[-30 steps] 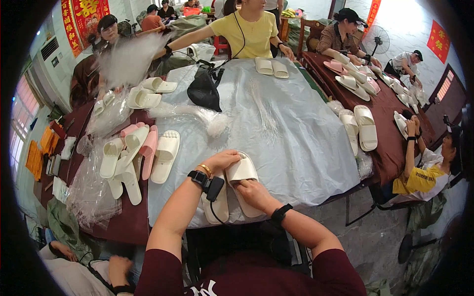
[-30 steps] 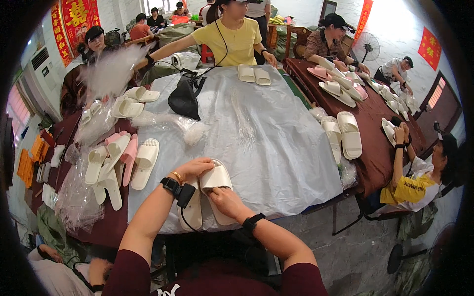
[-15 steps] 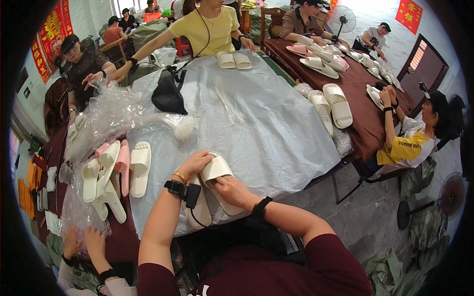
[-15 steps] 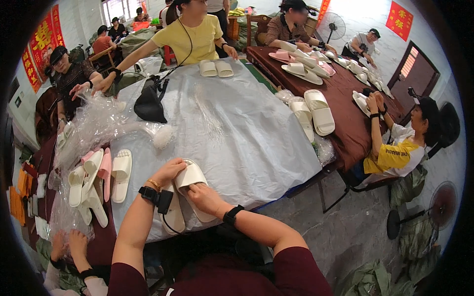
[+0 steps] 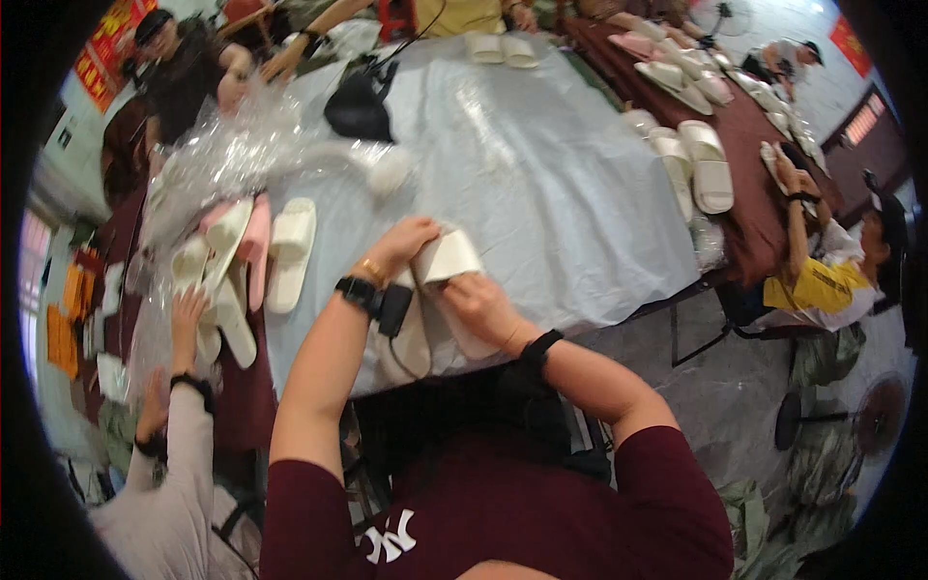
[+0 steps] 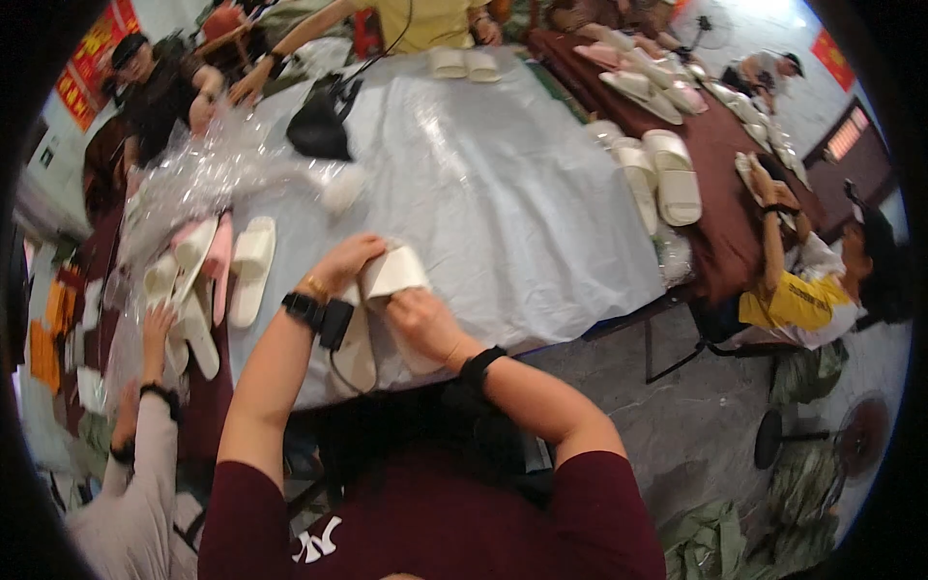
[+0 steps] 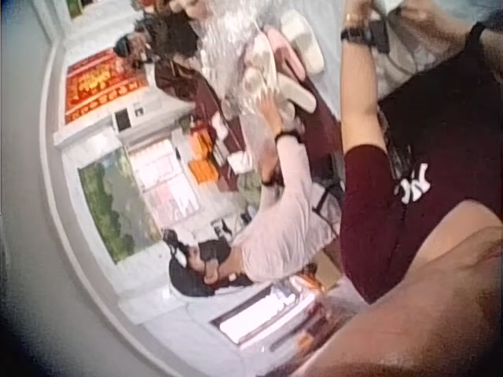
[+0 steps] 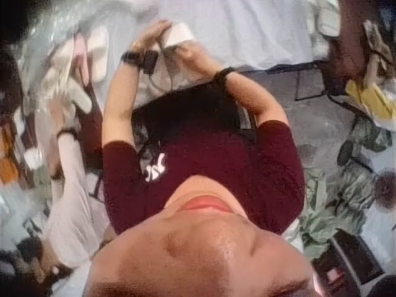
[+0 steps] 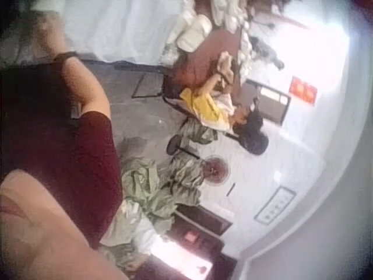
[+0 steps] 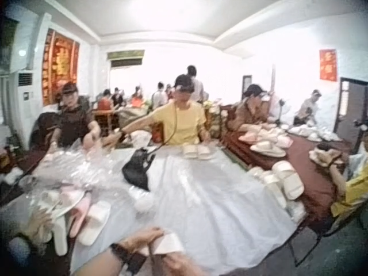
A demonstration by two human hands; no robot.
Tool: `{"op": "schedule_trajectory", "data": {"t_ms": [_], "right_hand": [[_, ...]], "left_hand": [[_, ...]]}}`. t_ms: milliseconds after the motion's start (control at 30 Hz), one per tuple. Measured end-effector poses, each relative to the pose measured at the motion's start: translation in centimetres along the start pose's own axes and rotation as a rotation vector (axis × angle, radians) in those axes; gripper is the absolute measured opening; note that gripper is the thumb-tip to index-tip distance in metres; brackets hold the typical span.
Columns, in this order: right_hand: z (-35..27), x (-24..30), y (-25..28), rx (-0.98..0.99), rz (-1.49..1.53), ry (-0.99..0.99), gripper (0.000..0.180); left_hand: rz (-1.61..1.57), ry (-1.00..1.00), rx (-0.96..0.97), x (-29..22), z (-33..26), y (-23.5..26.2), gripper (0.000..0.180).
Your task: Assembling and inspecting white slippers at a manufacturing production table.
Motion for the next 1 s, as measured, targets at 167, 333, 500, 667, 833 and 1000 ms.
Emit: {"op": "schedule_trajectory", "data": {"t_ms": [167,333,500,667,833,1000], "right_hand": [[0.6,0.3,0.3,-0.029,0.019,-0.028,0.014],[0.0,1.0,0.8,0.027,-0.063,-0.098,0.019],[-0.1,3.5,2.3,0.055,0.068,-0.165,0.018],[0.0,5.7,3.7,0.144,0.275,-0.239,0.016],[1.1,5.7,4.0,0.228,0.435,-0.157,0.016],[0.5,3.1,3.1,0.226,0.239,-0.210,0.012]], "left_hand": [[-0.042,0.009,-0.054,-0.1,-0.1,0.2,0.021],[-0.092,0.056,-0.063,-0.1,-0.8,-0.2,0.020],[-0.066,0.057,-0.073,0.1,-0.8,-0.1,0.019],[-0.072,0.032,-0.095,0.1,-0.2,0.2,0.019],[0.072,-0.057,-0.113,0.8,0.4,0.6,0.020],[0.083,-0.014,-0.080,0.9,-0.1,-0.1,0.023]]}}
Point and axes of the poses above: each hand's wrist, its own z-axis towards the middle knuckle, its own y-axis out of the back of the hand, x = y × z, the point moved 2 cm from there along z, towards the middle knuckle, and after that the axes turned 1 degree about -x, right-handed, at the moved point
